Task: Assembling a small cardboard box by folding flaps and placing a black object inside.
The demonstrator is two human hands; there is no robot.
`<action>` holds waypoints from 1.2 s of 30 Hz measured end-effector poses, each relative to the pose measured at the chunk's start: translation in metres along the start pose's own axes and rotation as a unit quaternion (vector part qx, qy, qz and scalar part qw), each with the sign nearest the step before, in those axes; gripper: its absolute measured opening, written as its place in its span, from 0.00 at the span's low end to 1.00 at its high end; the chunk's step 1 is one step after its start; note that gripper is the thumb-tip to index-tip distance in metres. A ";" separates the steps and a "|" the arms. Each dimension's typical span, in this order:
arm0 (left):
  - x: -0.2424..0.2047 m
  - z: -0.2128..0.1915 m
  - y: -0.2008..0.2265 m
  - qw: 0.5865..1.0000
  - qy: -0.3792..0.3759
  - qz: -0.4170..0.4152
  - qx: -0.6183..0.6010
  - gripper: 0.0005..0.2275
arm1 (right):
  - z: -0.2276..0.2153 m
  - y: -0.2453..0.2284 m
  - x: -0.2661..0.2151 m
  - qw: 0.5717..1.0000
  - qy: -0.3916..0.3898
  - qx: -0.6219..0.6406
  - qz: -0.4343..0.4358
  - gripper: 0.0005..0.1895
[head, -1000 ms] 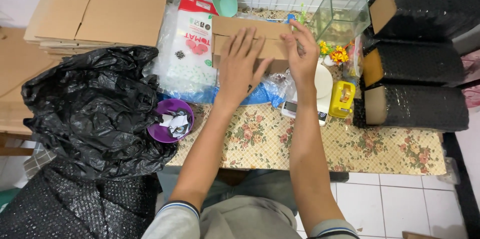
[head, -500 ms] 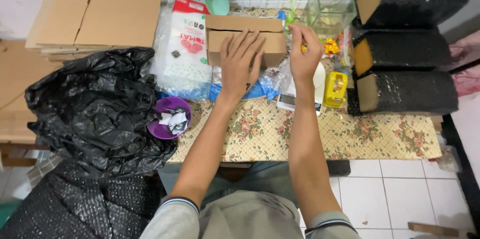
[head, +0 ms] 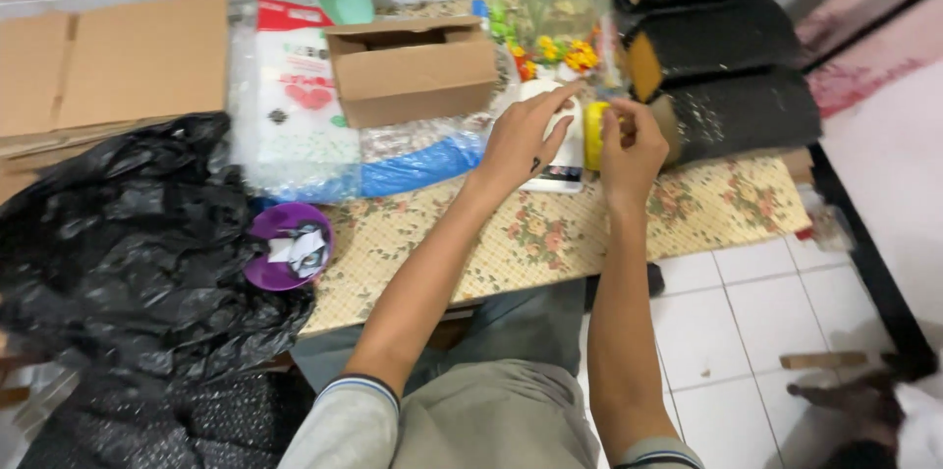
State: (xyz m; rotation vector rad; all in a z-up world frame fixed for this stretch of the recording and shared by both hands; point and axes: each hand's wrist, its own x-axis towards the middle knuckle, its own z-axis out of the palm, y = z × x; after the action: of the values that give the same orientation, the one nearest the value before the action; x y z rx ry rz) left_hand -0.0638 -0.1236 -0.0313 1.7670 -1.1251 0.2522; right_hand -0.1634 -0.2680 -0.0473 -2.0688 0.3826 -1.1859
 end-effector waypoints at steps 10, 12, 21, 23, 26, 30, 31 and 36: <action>0.015 0.084 -0.026 0.988 -0.079 0.017 0.128 0.09 | -0.028 0.020 -0.006 0.977 -0.075 -0.161 0.118 0.07; 0.015 0.092 -0.030 0.983 -0.093 0.024 0.155 0.10 | -0.025 0.034 -0.007 0.953 -0.129 -0.232 0.144 0.15; 0.024 0.095 -0.030 0.985 -0.116 -0.001 0.124 0.10 | -0.021 0.046 -0.006 0.953 -0.158 -0.169 0.195 0.13; 0.025 0.089 -0.023 0.987 -0.119 -0.007 0.103 0.10 | -0.021 0.045 -0.007 0.957 -0.153 -0.154 0.191 0.12; 0.025 0.083 -0.020 0.988 -0.132 -0.016 0.074 0.10 | -0.022 0.046 -0.008 0.965 -0.145 -0.122 0.181 0.10; 0.031 0.072 -0.011 0.988 -0.148 -0.034 0.038 0.09 | -0.028 0.049 -0.008 0.974 -0.135 -0.041 0.176 0.08; 0.031 0.072 -0.009 0.988 -0.149 -0.033 0.037 0.09 | -0.030 0.050 -0.009 0.974 -0.134 -0.042 0.178 0.08; 0.038 0.078 -0.005 0.986 -0.070 -0.089 -0.120 0.11 | -0.031 0.039 -0.006 0.977 -0.073 -0.010 0.202 0.07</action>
State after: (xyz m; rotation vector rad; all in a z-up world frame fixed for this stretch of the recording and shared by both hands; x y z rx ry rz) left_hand -0.0630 -0.2081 -0.0496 1.6745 -1.0416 -0.1139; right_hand -0.1893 -0.3054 -0.0680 -1.9572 0.7081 -0.7849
